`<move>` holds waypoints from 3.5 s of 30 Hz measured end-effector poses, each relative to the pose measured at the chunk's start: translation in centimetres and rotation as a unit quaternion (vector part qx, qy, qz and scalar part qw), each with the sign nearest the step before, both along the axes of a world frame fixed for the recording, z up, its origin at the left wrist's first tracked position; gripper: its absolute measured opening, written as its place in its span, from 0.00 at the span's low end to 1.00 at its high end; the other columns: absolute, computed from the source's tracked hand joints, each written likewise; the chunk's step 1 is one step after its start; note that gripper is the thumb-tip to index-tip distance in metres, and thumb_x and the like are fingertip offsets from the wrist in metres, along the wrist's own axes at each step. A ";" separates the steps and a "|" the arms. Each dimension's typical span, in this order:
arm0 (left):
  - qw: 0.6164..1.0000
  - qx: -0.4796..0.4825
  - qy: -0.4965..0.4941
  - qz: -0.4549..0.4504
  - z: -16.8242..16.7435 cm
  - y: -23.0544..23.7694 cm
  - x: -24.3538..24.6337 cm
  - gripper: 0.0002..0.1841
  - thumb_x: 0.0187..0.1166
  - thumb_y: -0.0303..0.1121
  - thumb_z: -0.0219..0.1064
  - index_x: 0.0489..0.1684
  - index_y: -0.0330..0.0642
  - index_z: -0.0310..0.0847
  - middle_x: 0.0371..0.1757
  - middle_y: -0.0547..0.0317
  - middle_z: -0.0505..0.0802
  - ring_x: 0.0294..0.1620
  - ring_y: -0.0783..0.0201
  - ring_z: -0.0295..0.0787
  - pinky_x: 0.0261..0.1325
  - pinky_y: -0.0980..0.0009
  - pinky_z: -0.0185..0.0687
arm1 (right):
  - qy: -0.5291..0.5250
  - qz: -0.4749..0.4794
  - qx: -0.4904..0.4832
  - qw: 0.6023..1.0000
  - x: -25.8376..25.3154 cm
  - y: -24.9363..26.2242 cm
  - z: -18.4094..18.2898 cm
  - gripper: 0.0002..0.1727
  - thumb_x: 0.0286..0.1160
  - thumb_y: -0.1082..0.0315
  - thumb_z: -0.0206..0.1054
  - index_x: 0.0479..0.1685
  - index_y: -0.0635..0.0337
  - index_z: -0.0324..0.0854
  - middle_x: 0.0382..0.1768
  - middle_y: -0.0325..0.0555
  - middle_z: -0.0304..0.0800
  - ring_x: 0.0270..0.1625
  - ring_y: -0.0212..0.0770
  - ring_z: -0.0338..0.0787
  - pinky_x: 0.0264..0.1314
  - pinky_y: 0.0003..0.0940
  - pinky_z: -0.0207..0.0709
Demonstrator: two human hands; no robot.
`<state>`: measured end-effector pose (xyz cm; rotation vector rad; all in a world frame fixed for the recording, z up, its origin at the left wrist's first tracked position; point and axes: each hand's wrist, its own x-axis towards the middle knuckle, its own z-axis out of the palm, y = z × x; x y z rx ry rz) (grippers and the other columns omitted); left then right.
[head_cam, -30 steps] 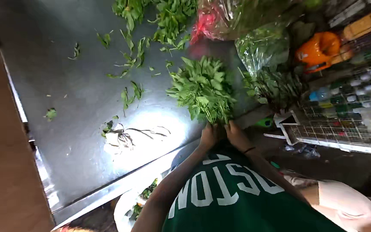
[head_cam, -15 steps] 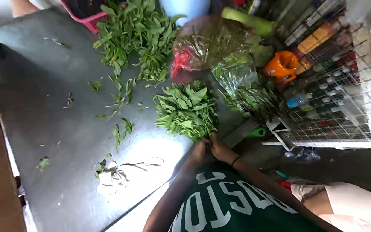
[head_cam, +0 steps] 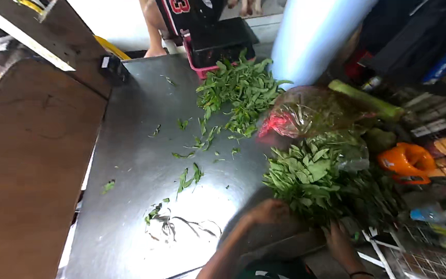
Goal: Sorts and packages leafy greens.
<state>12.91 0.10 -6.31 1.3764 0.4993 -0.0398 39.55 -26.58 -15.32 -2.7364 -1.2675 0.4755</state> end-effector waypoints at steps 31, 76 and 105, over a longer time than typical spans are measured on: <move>0.881 0.299 0.288 0.228 0.3 36.8 2.4 0.34 0.79 0.45 0.70 0.77 0.31 0.65 0.57 0.29 0.89 0.58 0.31 0.89 0.59 0.30 0.83 | 0.224 0.241 0.244 0.912 -12.2 33.0 13.8 0.15 0.84 0.58 0.64 0.60 0.50 0.89 0.52 0.35 0.92 0.49 0.27 0.92 0.50 0.25 0.90; 0.763 0.206 0.423 0.444 -1.9 17.5 -23.5 0.24 0.73 0.53 0.74 0.51 0.40 0.87 0.48 0.38 0.93 0.52 0.36 0.92 0.51 0.30 0.84 | 0.248 0.211 0.155 0.933 -12.7 17.3 10.5 0.22 0.81 0.55 0.63 0.73 0.41 0.83 0.57 0.36 0.93 0.46 0.33 0.93 0.46 0.34 0.90; 0.776 0.308 0.290 0.468 13.7 17.8 -28.5 0.18 0.73 0.28 0.71 0.61 0.32 0.82 0.47 0.35 0.93 0.41 0.41 0.93 0.49 0.40 0.89 | 0.320 0.222 0.099 0.916 -11.0 8.5 13.3 0.28 0.87 0.56 0.62 0.83 0.55 0.73 0.69 0.54 0.87 0.68 0.50 0.89 0.71 0.52 0.82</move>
